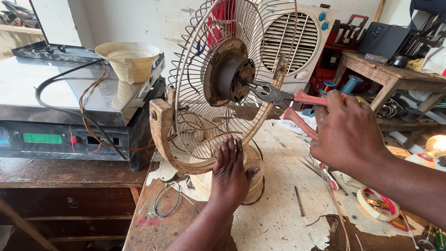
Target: The person repairs a disassembled table fan on a workbench. They connect wires to the motor, use pliers to adjust the fan cage and motor shaft, and repeatedly rotate the fan head to check alignment. The fan remains disassembled without blades at the end of the clip.
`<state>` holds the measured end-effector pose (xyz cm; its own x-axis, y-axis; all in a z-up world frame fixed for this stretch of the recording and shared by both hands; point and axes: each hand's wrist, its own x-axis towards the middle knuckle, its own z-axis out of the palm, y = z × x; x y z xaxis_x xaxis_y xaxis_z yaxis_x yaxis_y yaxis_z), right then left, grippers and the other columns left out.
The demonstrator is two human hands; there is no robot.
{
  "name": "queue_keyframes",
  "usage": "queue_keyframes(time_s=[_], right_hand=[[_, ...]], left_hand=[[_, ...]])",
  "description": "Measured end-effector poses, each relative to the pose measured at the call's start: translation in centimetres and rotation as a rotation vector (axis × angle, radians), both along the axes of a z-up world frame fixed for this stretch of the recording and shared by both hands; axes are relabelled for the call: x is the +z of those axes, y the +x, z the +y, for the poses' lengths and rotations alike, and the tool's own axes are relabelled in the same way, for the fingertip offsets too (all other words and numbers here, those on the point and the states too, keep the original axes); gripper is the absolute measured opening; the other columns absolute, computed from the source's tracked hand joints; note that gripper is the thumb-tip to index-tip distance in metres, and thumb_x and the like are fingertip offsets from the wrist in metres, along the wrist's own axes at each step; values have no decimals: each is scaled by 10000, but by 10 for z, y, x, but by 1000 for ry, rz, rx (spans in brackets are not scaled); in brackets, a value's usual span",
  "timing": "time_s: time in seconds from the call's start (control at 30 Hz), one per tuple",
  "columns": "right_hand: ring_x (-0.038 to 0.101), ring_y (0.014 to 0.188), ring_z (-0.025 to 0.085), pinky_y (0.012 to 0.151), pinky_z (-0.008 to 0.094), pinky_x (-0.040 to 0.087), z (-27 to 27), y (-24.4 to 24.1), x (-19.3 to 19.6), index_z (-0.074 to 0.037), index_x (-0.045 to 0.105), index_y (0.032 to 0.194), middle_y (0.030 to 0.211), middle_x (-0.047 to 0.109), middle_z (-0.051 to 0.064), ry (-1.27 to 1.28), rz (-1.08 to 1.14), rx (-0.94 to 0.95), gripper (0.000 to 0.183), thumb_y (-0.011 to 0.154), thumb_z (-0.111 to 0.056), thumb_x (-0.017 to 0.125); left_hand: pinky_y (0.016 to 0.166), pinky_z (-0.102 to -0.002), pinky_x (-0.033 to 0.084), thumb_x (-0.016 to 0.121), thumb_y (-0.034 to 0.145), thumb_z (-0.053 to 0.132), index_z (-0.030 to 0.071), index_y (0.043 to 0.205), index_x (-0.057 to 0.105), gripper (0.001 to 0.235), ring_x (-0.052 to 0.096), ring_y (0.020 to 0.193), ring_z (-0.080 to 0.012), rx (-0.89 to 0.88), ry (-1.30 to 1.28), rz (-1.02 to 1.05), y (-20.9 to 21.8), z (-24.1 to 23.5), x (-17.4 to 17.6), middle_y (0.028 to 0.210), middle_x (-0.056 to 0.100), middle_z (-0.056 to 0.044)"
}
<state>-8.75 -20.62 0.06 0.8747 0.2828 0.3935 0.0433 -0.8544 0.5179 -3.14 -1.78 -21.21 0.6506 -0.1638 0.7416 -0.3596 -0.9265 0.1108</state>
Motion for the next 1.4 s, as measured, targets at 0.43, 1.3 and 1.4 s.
queue_keyframes(time_s=[0.43,1.3,1.4], right_hand=[[749,825,291,795,417,556,-58,33,-56,2,759,939,880,713,172,891,405,-202,398,888,-392,748],[727,876,274,750,418,617,-145,44,-224,-26,720,1125,1049,714,191,996,-32,-149,189,958,-54,636],[723,993,364,896,500,578,-198,60,-247,-46,757,1060,1068,735,203,819,48,-321,174,939,-57,633]], left_hand=[[1227,-458,72,559,945,557,-84,1538,293,913,228,1490,-373,6,3,63,6,-3,-5,1588,302,-272],[1215,-481,63,558,936,550,-48,1523,318,871,239,1472,-385,-8,-7,118,5,-6,-2,1567,318,-257],[1206,-486,53,551,927,545,-48,1521,294,877,215,1471,-400,-1,2,141,9,-6,-3,1572,287,-266]])
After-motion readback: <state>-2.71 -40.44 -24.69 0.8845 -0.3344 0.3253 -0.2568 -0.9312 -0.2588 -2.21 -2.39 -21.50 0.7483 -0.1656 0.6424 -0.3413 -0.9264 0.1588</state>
